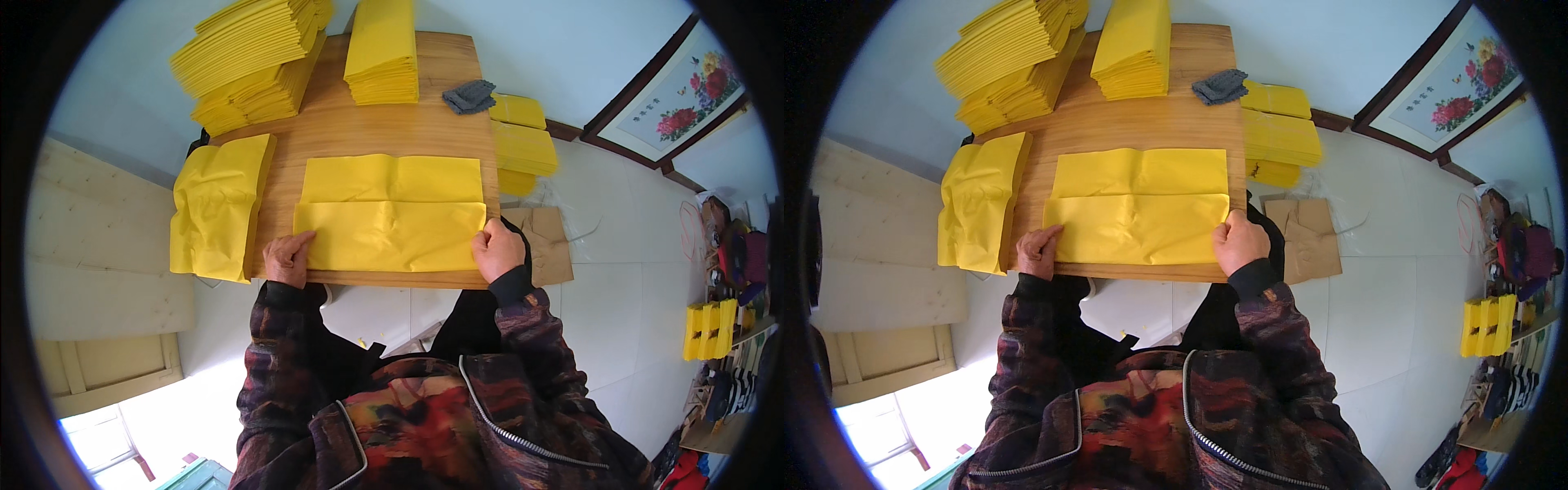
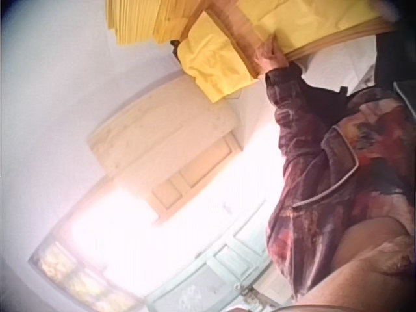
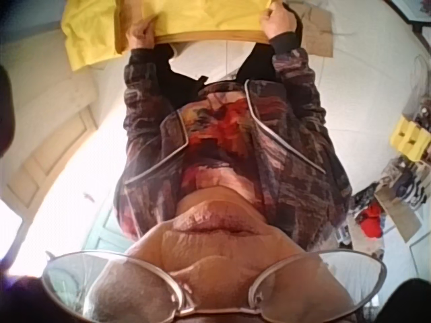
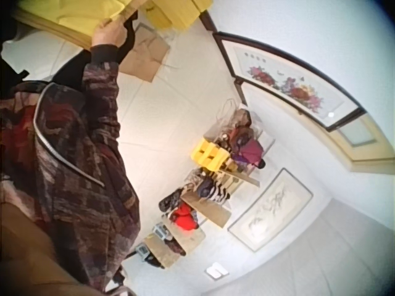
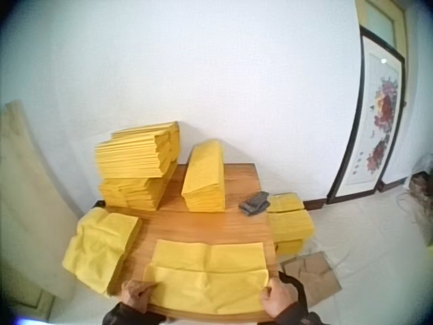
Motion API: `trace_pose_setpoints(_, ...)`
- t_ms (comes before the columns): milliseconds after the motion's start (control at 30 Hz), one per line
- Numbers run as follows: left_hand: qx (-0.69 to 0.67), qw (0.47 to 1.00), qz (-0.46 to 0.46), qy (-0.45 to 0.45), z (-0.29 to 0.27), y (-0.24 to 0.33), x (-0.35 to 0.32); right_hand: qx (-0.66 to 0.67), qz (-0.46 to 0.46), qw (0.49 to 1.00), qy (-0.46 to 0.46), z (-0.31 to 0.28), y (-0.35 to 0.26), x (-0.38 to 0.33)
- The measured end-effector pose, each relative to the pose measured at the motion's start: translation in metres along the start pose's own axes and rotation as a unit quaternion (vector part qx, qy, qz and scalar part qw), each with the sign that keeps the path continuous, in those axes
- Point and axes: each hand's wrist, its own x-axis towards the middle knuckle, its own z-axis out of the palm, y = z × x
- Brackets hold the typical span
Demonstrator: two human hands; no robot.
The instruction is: The person folds yellow paper sheets on a wooden table, repeatedly folding each sheet in half and pressing the creases. The person stacks the folded sheets into a pile on the table.
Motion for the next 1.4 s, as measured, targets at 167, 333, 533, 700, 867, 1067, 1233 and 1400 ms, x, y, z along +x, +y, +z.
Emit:
trace_pose_setpoints(167, -0.005, 1.000, 0.014, 0.008, -0.001, -0.001, 0.000, 0.009, -0.003, 1.000, -0.010, 0.000, 0.000, 0.001)
trace_pose_setpoints(333, 0.003, 1.000, 0.009, 0.001, -0.002, 0.001, 0.000, -0.005, -0.006, 1.000, -0.017, -0.003, -0.003, 0.002)
trace_pose_setpoints(533, 0.012, 1.000, 0.011, 0.001, -0.003, 0.005, 0.002, -0.030, 0.013, 0.999, -0.044, -0.006, -0.009, 0.003)
trace_pose_setpoints(700, 0.046, 0.997, 0.061, 0.022, -0.002, 0.005, 0.002, -0.082, 0.030, 0.994, -0.071, -0.009, -0.015, 0.006)
trace_pose_setpoints(867, 0.024, 1.000, 0.007, -0.001, -0.001, 0.003, 0.001, -0.124, 0.044, 0.987, -0.093, -0.013, -0.021, 0.007)
trace_pose_setpoints(1067, 0.034, 0.998, 0.043, 0.016, -0.003, 0.007, 0.003, -0.140, 0.068, 0.981, -0.118, -0.014, -0.025, 0.005)
trace_pose_setpoints(1233, 0.037, 0.998, 0.042, 0.022, -0.003, 0.010, 0.002, -0.165, -0.078, 0.983, 0.027, -0.006, -0.022, -0.004)
trace_pose_setpoints(1400, 0.036, 0.999, 0.011, 0.021, -0.002, 0.011, 0.001, -0.133, -0.242, 0.961, 0.017, 0.003, -0.013, 0.003)
